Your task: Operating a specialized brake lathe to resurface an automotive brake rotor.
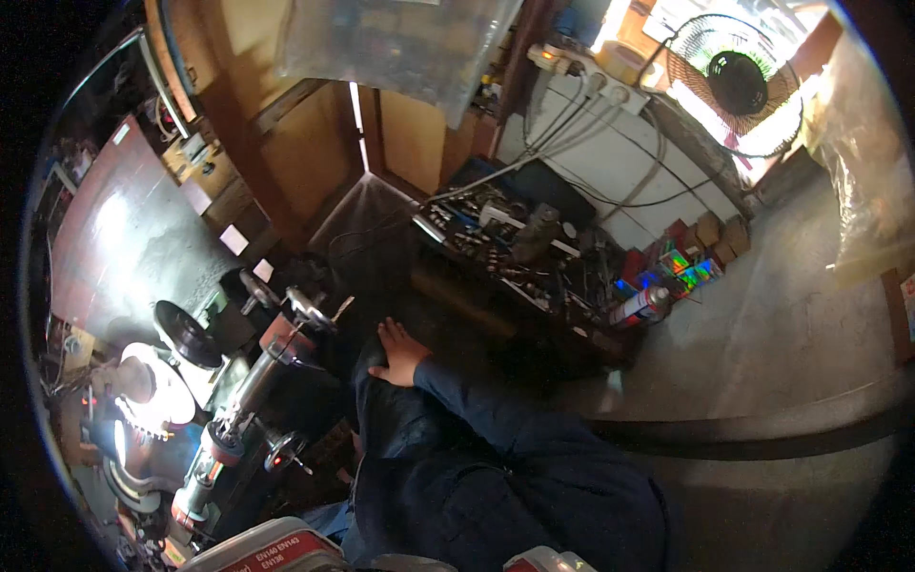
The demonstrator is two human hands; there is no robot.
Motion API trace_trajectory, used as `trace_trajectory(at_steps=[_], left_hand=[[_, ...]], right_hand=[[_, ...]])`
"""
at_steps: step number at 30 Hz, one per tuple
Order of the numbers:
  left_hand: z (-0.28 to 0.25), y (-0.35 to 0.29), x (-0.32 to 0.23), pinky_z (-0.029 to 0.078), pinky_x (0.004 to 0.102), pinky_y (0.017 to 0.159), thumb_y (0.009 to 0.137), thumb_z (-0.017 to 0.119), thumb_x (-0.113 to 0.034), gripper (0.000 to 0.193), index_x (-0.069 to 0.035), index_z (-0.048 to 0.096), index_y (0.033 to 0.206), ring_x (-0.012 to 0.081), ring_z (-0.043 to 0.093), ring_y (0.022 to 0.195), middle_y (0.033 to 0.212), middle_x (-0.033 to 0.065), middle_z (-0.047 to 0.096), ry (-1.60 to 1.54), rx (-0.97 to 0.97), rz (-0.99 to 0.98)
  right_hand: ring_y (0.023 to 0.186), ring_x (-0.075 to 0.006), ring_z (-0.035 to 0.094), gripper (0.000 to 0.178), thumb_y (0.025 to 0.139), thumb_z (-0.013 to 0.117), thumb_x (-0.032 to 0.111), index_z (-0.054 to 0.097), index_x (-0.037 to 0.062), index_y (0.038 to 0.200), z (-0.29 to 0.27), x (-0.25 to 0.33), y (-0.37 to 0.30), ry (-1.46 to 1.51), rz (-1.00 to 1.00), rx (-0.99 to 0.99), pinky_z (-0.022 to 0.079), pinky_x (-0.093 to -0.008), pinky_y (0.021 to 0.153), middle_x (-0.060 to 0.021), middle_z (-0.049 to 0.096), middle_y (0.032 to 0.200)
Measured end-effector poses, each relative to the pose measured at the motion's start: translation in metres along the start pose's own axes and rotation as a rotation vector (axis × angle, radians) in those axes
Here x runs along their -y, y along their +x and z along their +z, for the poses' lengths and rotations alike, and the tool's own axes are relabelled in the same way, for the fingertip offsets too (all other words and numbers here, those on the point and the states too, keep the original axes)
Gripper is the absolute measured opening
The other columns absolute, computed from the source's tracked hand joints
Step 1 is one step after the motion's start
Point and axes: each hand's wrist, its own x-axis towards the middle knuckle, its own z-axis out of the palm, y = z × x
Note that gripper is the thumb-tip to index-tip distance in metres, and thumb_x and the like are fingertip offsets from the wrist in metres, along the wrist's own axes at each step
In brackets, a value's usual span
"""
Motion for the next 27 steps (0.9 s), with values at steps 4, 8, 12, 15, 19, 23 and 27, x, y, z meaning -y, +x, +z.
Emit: trace_trajectory(at_steps=[4, 8, 12, 15, 19, 23, 27], left_hand=[[-0.006, -0.011, 0.011, 0.055, 0.0431, 0.089, 0.096, 0.053, -0.032, 0.041, 0.003, 0.074, 0.096, 0.0356, 0.069, 0.102, 0.106, 0.025, 0.071, 0.123, 0.062, 0.075], [0.022, -0.098, 0.067, 0.056, 0.0428, 0.088, 0.095, 0.054, -0.03, 0.039, 0.003, 0.074, 0.096, 0.0347, 0.07, 0.102, 0.106, 0.0241, 0.071, 0.138, 0.174, -0.052], [-0.106, -0.132, -0.022, 0.052, 0.0477, 0.095, 0.1, 0.042, -0.031, 0.042, -0.005, 0.075, 0.106, 0.0374, 0.066, 0.11, 0.113, 0.0195, 0.07, -0.18, 0.148, -0.357], [-0.115, -0.136, -0.036, 0.051, 0.046, 0.097, 0.101, 0.04, -0.044, 0.054, -0.002, 0.074, 0.107, 0.0389, 0.064, 0.113, 0.113, 0.0223, 0.07, -0.234, 0.105, -0.512], [-0.135, -0.172, -0.026, 0.054, 0.0454, 0.089, 0.094, 0.061, -0.041, 0.046, 0.001, 0.071, 0.111, 0.0384, 0.068, 0.103, 0.107, 0.0246, 0.07, -0.335, 0.059, -0.351], [-0.242, -0.189, -0.071, 0.055, 0.0381, 0.076, 0.089, 0.07, -0.011, 0.026, 0.002, 0.067, 0.112, 0.0317, 0.072, 0.083, 0.093, 0.0215, 0.071, -0.881, -0.635, 0.282], [-0.315, -0.167, -0.111, 0.049, 0.0443, 0.091, 0.082, 0.071, 0.0, 0.025, -0.002, 0.065, 0.107, 0.0359, 0.063, 0.102, 0.105, 0.0148, 0.067, -0.41, -1.22, 0.461]], right_hand=[[0.148, -0.0414, 0.024, 0.083, 0.092, 0.064, 0.045, 0.031, -0.0024, 0.152, -0.038, -0.005, 0.015, 0.538, -0.056, -0.193, 0.023, -0.047, 0.122, -0.0244, 0.021, 0.161], [0.15, -0.0373, 0.022, 0.085, 0.09, 0.065, 0.044, 0.031, -0.0034, 0.152, 0.018, 0.019, -0.002, 0.148, -0.045, -0.277, 0.02, -0.0443, 0.123, -0.0241, 0.025, 0.16], [0.153, -0.0339, 0.013, 0.092, 0.092, 0.061, 0.053, 0.022, -0.0001, 0.156, 0.028, -0.033, -0.004, 0.159, -0.047, -0.035, 0.015, -0.0418, 0.124, -0.0215, 0.017, 0.164], [0.152, -0.0359, 0.016, 0.094, 0.09, 0.065, 0.05, 0.021, -0.0025, 0.155, 0.035, -0.057, 0.002, 0.177, -0.149, -0.145, 0.017, -0.041, 0.124, -0.0236, 0.018, 0.163], [0.151, -0.0369, 0.019, 0.09, 0.09, 0.068, 0.041, 0.024, -0.0048, 0.154, 0.002, -0.021, 0.013, 0.152, -0.113, 0.066, 0.02, -0.0416, 0.123, -0.0261, 0.02, 0.162], [0.148, -0.0415, 0.024, 0.083, 0.088, 0.069, 0.028, 0.028, -0.0106, 0.149, 0.01, -0.003, 0.018, 0.07, -0.163, -0.757, 0.022, -0.0458, 0.122, -0.0306, 0.026, 0.157], [0.151, -0.0396, 0.016, 0.092, 0.089, 0.066, 0.043, 0.023, -0.0063, 0.153, 0.048, 0.0, 0.018, 0.011, -0.102, -0.09, 0.02, -0.0449, 0.122, -0.0276, 0.016, 0.162]])
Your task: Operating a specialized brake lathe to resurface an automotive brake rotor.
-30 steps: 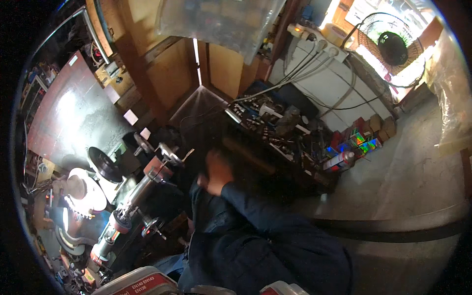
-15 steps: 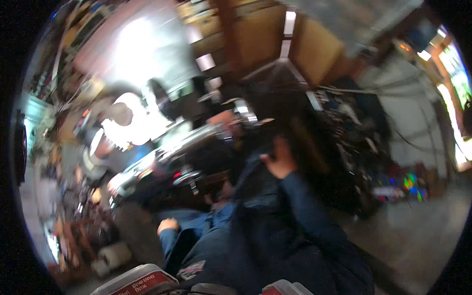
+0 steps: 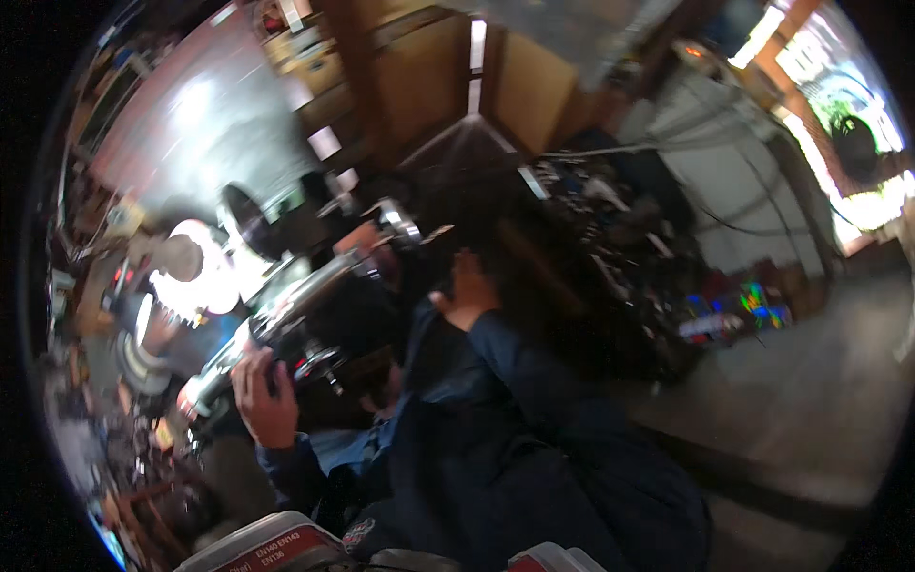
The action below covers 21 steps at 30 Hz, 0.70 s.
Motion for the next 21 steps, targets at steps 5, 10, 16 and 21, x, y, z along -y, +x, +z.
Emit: trace_trajectory(at_steps=[5, 10, 16, 21], left_hand=[[0.045, 0.054, 0.014, 0.038, 0.0462, 0.11, 0.078, 0.075, -0.013, 0.052, 0.0, 0.059, 0.126, 0.0366, 0.049, 0.129, 0.135, 0.0163, 0.055, -0.019, 0.193, 0.05], [0.076, 0.057, 0.026, 0.042, 0.0472, 0.1, 0.076, 0.081, -0.02, 0.069, -0.001, 0.051, 0.135, 0.0381, 0.057, 0.114, 0.125, 0.0197, 0.062, 0.004, 0.495, -0.064], [0.081, 0.046, 0.035, 0.044, 0.0468, 0.094, 0.081, 0.074, -0.009, 0.072, -0.003, 0.043, 0.146, 0.0387, 0.06, 0.107, 0.115, 0.0225, 0.065, 0.11, 0.409, -0.025], [0.094, 0.037, 0.03, 0.044, 0.0473, 0.095, 0.082, 0.07, -0.001, 0.077, -0.004, 0.035, 0.151, 0.0386, 0.059, 0.111, 0.123, 0.0237, 0.061, 0.195, 0.363, -0.078]], right_hand=[[0.151, -0.0415, 0.014, 0.092, 0.09, 0.067, 0.037, 0.018, -0.0071, 0.154, -0.061, 0.013, -0.021, 0.355, -0.039, -0.164, 0.021, -0.0443, 0.122, -0.0287, 0.013, 0.162], [0.151, -0.0426, 0.014, 0.093, 0.09, 0.068, 0.034, 0.015, -0.0056, 0.155, -0.058, 0.001, -0.058, -0.026, 0.036, -0.39, 0.02, -0.0436, 0.123, -0.0272, 0.013, 0.162], [0.151, -0.0409, 0.013, 0.087, 0.097, 0.057, 0.044, 0.013, -0.0031, 0.156, -0.072, -0.016, -0.057, 0.432, 0.047, -0.024, 0.019, -0.0494, 0.122, -0.0246, 0.012, 0.164], [0.153, -0.037, 0.01, 0.088, 0.099, 0.046, 0.053, 0.008, 0.0002, 0.158, -0.03, -0.008, -0.059, 0.056, 0.027, 0.164, 0.021, -0.0495, 0.122, -0.0186, 0.006, 0.166]])
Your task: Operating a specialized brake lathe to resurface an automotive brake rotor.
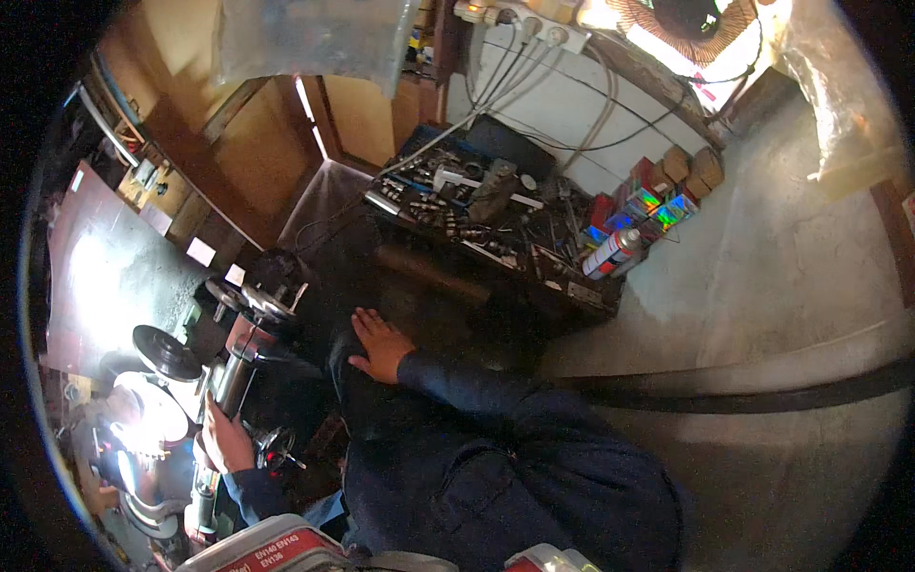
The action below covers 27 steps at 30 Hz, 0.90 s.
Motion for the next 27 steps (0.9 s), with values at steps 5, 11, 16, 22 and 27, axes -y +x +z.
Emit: trace_trajectory(at_steps=[5, 11, 16, 22, 27], left_hand=[[-0.032, 0.013, -0.023, 0.045, 0.0475, 0.096, 0.074, 0.065, 0.013, 0.095, -0.007, 0.023, 0.156, 0.0421, 0.058, 0.115, 0.13, 0.027, 0.057, -0.255, 0.078, 0.01], [-0.035, 0.014, 0.006, 0.05, 0.0438, 0.079, 0.077, 0.071, 0.004, 0.087, -0.008, 0.032, 0.154, 0.0326, 0.065, 0.087, 0.094, 0.0167, 0.065, -0.345, 0.172, -0.084], [-0.051, 0.002, 0.002, 0.049, 0.0437, 0.071, 0.083, 0.071, -0.008, 0.062, -0.005, 0.049, 0.14, 0.0307, 0.063, 0.079, 0.086, 0.017, 0.062, -0.256, 0.027, 0.044], [-0.069, -0.028, -0.107, 0.051, 0.0314, 0.075, 0.099, 0.064, -0.023, 0.04, 0.001, 0.055, 0.129, 0.0156, 0.062, 0.083, 0.1, 0.0089, 0.067, -1.17, 0.517, -0.279], [-0.059, -0.052, -0.156, 0.052, 0.033, 0.091, 0.104, 0.051, -0.041, 0.065, 0.008, 0.041, 0.145, 0.0229, 0.062, 0.11, 0.123, 0.0177, 0.063, -1.85, 0.433, -0.186]], right_hand=[[0.151, -0.0381, 0.017, 0.087, 0.095, 0.055, 0.047, 0.018, -0.0025, 0.156, 0.011, -0.002, 0.01, 0.085, -0.025, -0.097, 0.024, -0.0486, 0.121, -0.0205, 0.016, 0.164], [0.151, -0.0377, 0.018, 0.089, 0.093, 0.058, 0.046, 0.018, -0.0024, 0.156, 0.0, 0.0, 0.009, 0.126, -0.007, -0.136, 0.023, -0.0466, 0.121, -0.0201, 0.016, 0.164], [0.149, -0.0384, 0.023, 0.087, 0.093, 0.061, 0.04, 0.018, -0.0029, 0.155, 0.008, -0.005, 0.006, 0.108, -0.023, -0.206, 0.024, -0.0457, 0.121, -0.0219, 0.023, 0.161], [0.127, -0.0325, 0.049, 0.067, 0.1, 0.058, 0.03, 0.027, -0.0003, 0.152, -0.033, 0.075, -0.053, 0.876, -0.346, -0.194, 0.046, -0.0437, 0.102, -0.0222, 0.039, 0.147], [0.088, -0.0162, 0.06, 0.041, 0.1, 0.058, 0.019, 0.046, 0.0061, 0.137, -0.05, 0.094, -0.047, 1.378, -0.105, -0.086, 0.05, -0.0311, 0.068, -0.0102, 0.056, 0.115]])
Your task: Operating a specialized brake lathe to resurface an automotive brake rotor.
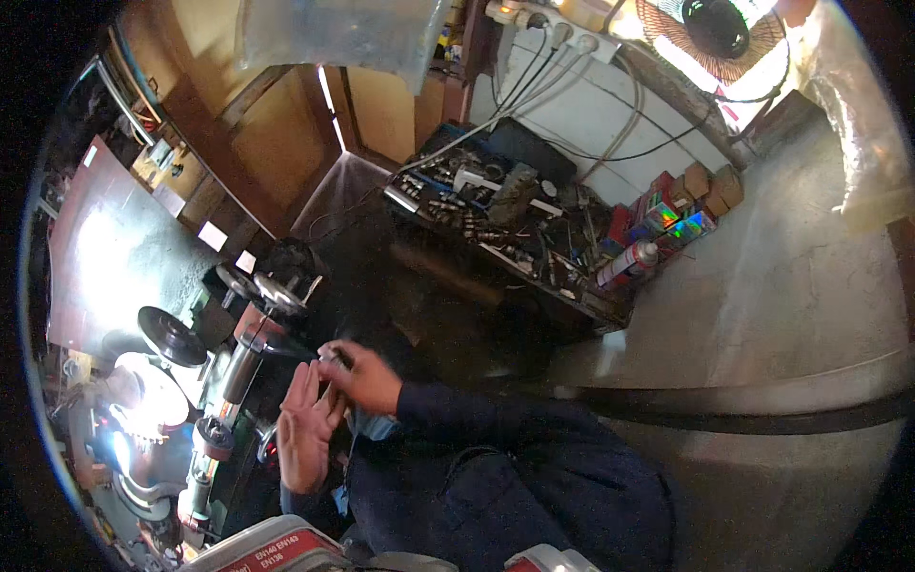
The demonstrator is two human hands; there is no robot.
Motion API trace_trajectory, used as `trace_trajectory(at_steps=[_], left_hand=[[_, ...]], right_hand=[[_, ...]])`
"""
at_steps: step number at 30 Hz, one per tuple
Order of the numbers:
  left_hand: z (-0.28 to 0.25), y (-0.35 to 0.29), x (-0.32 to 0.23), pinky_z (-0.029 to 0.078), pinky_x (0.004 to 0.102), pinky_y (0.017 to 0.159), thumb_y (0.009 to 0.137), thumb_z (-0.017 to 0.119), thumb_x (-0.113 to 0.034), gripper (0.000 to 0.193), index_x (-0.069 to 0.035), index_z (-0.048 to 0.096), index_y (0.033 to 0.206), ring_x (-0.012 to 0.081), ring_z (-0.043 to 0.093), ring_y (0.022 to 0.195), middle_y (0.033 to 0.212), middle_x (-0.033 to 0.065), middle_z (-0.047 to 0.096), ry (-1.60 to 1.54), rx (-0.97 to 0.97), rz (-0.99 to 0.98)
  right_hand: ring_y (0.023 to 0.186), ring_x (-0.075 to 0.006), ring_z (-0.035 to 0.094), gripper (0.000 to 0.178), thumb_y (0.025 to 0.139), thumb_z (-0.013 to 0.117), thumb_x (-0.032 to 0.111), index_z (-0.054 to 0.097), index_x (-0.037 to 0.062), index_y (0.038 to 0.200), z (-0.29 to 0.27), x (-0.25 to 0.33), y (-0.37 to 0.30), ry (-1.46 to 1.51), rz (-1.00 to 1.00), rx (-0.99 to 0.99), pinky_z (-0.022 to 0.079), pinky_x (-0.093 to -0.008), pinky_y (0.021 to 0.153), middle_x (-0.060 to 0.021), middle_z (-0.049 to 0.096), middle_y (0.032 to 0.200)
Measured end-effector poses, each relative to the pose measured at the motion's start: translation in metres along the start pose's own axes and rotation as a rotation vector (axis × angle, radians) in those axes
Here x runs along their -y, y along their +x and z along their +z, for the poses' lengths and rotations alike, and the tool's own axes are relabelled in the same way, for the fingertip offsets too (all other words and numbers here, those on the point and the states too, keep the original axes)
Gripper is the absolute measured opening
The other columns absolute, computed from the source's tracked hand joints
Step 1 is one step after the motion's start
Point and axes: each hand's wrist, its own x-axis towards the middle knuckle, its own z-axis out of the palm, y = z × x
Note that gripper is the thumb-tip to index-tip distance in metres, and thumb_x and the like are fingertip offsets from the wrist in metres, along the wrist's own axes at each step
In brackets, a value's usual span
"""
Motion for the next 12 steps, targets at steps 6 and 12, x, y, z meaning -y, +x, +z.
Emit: trace_trajectory(at_steps=[6, 12], left_hand=[[-0.051, -0.017, -0.071, 0.051, 0.0406, 0.099, 0.103, 0.053, -0.028, 0.051, 0.01, 0.047, 0.136, 0.0299, 0.064, 0.114, 0.123, 0.0224, 0.064, 0.574, -0.019, 0.314], [-0.226, -0.035, -0.068, 0.049, 0.0382, 0.102, 0.105, 0.047, -0.012, 0.031, 0.008, 0.057, 0.126, 0.0277, 0.065, 0.109, 0.118, 0.0183, 0.068, 1.284, -0.611, 0.525]], right_hand=[[0.057, -0.0091, 0.048, 0.015, 0.1, 0.051, 0.025, 0.051, 0.0136, 0.09, -0.168, 0.106, 0.039, 0.015, -0.421, -0.77, 0.038, -0.0267, 0.048, 0.0021, 0.049, 0.074], [0.071, -0.0189, 0.064, 0.032, 0.102, 0.049, 0.027, 0.051, 0.0054, 0.126, -0.418, 0.182, 0.003, -0.67, -0.816, -1.541, 0.05, -0.033, 0.054, -0.0095, 0.064, 0.093]])
